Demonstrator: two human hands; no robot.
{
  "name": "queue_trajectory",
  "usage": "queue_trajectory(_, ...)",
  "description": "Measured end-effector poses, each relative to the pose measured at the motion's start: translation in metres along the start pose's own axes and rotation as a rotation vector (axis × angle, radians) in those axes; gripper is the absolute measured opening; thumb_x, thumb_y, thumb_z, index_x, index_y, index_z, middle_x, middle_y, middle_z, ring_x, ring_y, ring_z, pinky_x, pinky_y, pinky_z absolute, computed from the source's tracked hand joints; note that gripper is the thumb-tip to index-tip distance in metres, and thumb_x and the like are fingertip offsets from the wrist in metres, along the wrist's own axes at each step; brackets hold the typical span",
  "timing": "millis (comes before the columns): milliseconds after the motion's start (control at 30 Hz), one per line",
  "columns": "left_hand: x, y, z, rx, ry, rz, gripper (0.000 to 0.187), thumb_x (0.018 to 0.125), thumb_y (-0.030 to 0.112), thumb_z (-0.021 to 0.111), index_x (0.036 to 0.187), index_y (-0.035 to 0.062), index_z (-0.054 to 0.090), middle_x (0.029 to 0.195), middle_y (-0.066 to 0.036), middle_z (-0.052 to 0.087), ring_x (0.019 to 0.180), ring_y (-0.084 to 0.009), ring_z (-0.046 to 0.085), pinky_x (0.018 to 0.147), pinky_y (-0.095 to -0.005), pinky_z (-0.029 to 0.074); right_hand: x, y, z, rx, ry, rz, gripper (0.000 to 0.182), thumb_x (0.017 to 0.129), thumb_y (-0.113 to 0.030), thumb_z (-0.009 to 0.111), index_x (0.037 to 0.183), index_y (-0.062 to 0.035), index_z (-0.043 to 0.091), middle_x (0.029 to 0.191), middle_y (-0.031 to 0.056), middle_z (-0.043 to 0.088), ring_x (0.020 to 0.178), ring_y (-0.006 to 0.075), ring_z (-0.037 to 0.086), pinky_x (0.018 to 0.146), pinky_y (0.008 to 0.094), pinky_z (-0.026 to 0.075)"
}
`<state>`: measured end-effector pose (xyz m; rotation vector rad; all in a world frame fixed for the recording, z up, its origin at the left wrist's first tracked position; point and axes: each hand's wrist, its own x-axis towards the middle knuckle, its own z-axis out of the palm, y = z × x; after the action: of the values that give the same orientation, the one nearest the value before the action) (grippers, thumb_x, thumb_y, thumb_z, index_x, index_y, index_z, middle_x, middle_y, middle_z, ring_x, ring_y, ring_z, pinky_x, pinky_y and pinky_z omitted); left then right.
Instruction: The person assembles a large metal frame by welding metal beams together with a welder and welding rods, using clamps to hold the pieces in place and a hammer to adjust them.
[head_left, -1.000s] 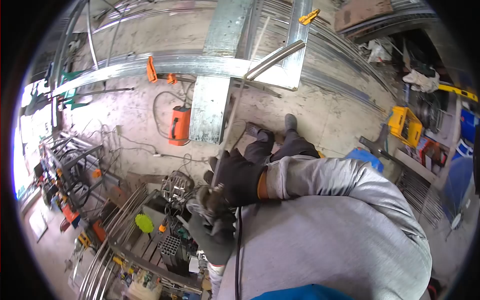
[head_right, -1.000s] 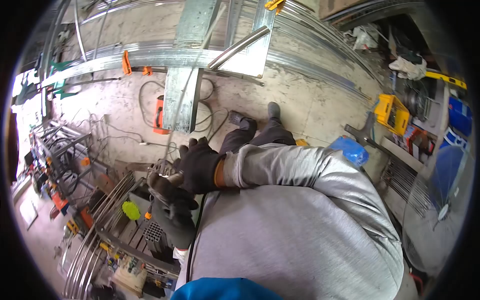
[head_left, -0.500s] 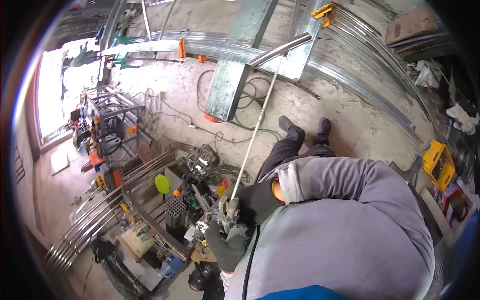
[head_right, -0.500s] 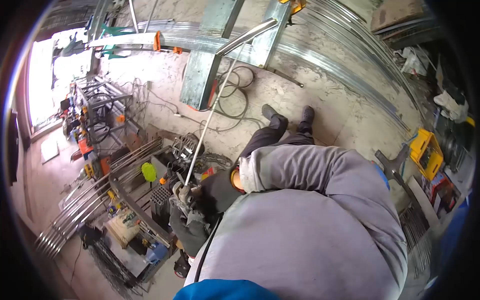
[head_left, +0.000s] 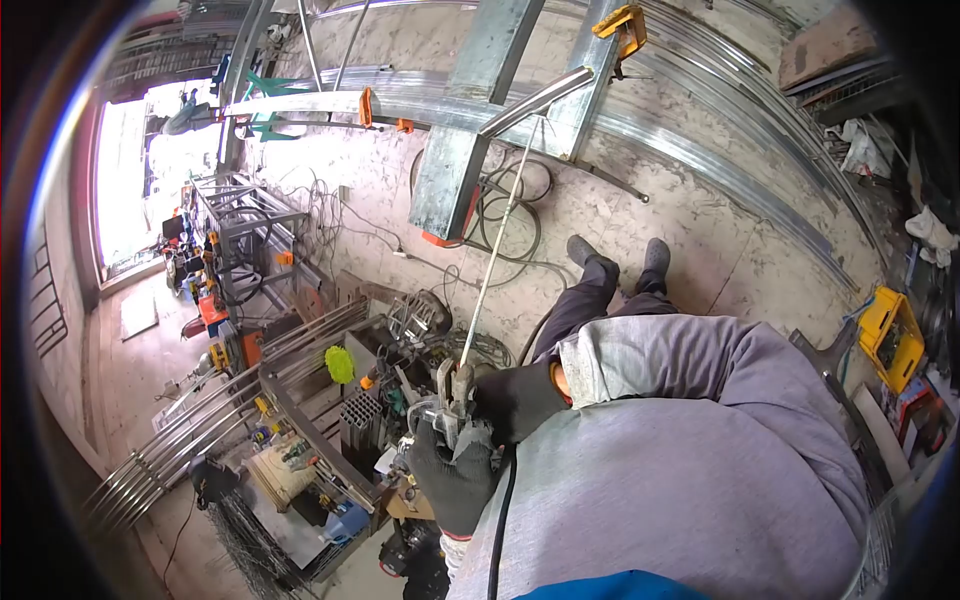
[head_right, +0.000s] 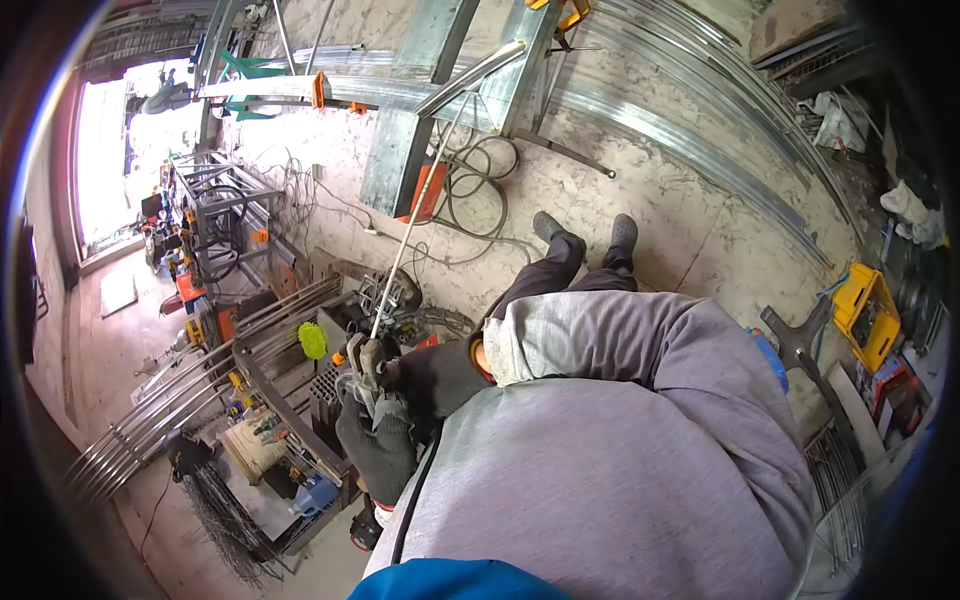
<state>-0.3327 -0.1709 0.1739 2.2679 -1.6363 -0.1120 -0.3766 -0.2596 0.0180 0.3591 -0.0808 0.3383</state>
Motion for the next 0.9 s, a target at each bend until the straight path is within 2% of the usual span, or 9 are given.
queue_trajectory(67,0.013,0.014,-0.007,-0.132,-0.253,-0.246,0.055,0.089,0.032,0.076,0.125,-0.0054,0.059,0.102,-0.022,0.06,0.088,-0.0369,0.057,0.077,-0.0444,0.045,-0.007,0.001,-0.003,-0.693,-0.027,-0.321,0.019,0.104,-0.018,0.05,0.115,-0.0111,0.064,0.104,0.006,0.069,0.102,0.0191,0.066,0.095,0.0372,0.051)
queue_trajectory(167,0.015,0.017,-0.002,-0.102,-0.222,-0.221,0.048,0.089,0.032,0.076,0.119,-0.0029,0.062,0.097,-0.02,0.061,0.085,-0.0376,0.058,0.076,-0.0448,0.045,-0.017,0.002,-0.006,-1.728,-0.061,-0.809,0.018,0.104,-0.018,0.05,0.114,-0.0114,0.064,0.105,0.0054,0.07,0.103,0.0183,0.067,0.096,0.0349,0.05)
queue_trajectory(300,0.018,0.027,0.0,-0.141,-0.186,-0.194,0.044,0.09,0.033,0.075,0.114,-0.0019,0.062,0.093,-0.02,0.062,0.084,-0.0383,0.059,0.074,-0.0456,0.045,-0.026,0.005,0.003,-1.389,-0.053,-0.665,0.018,0.104,-0.019,0.052,0.115,-0.011,0.064,0.108,0.0066,0.071,0.105,0.0173,0.067,0.096,0.034,0.051)
queue_trajectory(400,0.022,0.034,0.0,-0.07,-0.194,-0.19,0.04,0.096,0.03,0.062,0.117,-0.0035,0.068,0.096,-0.012,0.07,0.084,-0.0203,0.062,0.079,-0.0343,0.05,-0.036,0.003,0.007,-1.487,-0.061,-0.801,0.019,0.103,-0.019,0.054,0.118,-0.0108,0.063,0.117,0.0092,0.069,0.112,0.0161,0.065,0.099,0.0334,0.05)
queue_trajectory(600,0.029,0.045,-0.001,-0.038,-0.186,-0.126,0.038,0.095,0.03,0.062,0.114,-0.0028,0.069,0.092,-0.013,0.069,0.082,-0.0245,0.063,0.078,-0.0374,0.05,-0.038,-0.004,0.002,-2.274,-0.126,-1.306,0.044,0.079,-0.003,0.068,0.123,-0.0014,0.064,0.115,0.019,0.069,0.107,0.0338,0.065,0.096,0.0411,0.053)
queue_trajectory(667,0.032,0.052,-0.002,-0.138,-0.209,-0.177,0.037,0.095,0.03,0.063,0.113,-0.0025,0.069,0.091,-0.012,0.068,0.08,-0.0227,0.062,0.076,-0.0363,0.049,-0.043,0.0,0.016,-1.995,0.04,-0.915,0.019,0.104,-0.013,0.053,0.118,-0.0071,0.064,0.114,0.0089,0.07,0.111,0.0166,0.064,0.096,0.0315,0.051)
queue_trajectory(767,0.026,0.04,0.0,-0.066,-0.191,-0.154,0.039,0.095,0.031,0.064,0.113,-0.0029,0.069,0.09,-0.011,0.068,0.079,-0.02,0.06,0.074,-0.0348,0.049,-0.032,0.007,0.01,-1.254,-0.101,-0.739,0.02,0.102,-0.01,0.053,0.119,-0.0049,0.063,0.113,0.01,0.07,0.11,0.0219,0.064,0.097,0.0341,0.051)
queue_trajectory(867,0.024,0.035,0.003,-0.104,-0.162,-0.16,0.04,0.088,0.034,0.075,0.103,-0.0011,0.064,0.08,-0.019,0.063,0.07,-0.0381,0.059,0.063,-0.0455,0.044,-0.032,0.005,0.01,-1.287,-0.11,-0.729,0.021,0.098,-0.012,0.058,0.117,-0.0037,0.063,0.111,0.013,0.069,0.104,0.0268,0.065,0.094,0.0381,0.052)
queue_trajectory(900,0.025,0.038,0.002,-0.105,-0.163,-0.16,0.04,0.088,0.034,0.075,0.103,-0.0011,0.064,0.08,-0.019,0.063,0.07,-0.0381,0.059,0.063,-0.0455,0.044,-0.069,-0.006,0.049,-1.893,0.011,-0.668,0.024,0.095,-0.017,0.062,0.115,-0.0033,0.062,0.107,0.0156,0.068,0.099,0.0284,0.066,0.09,0.0391,0.052)
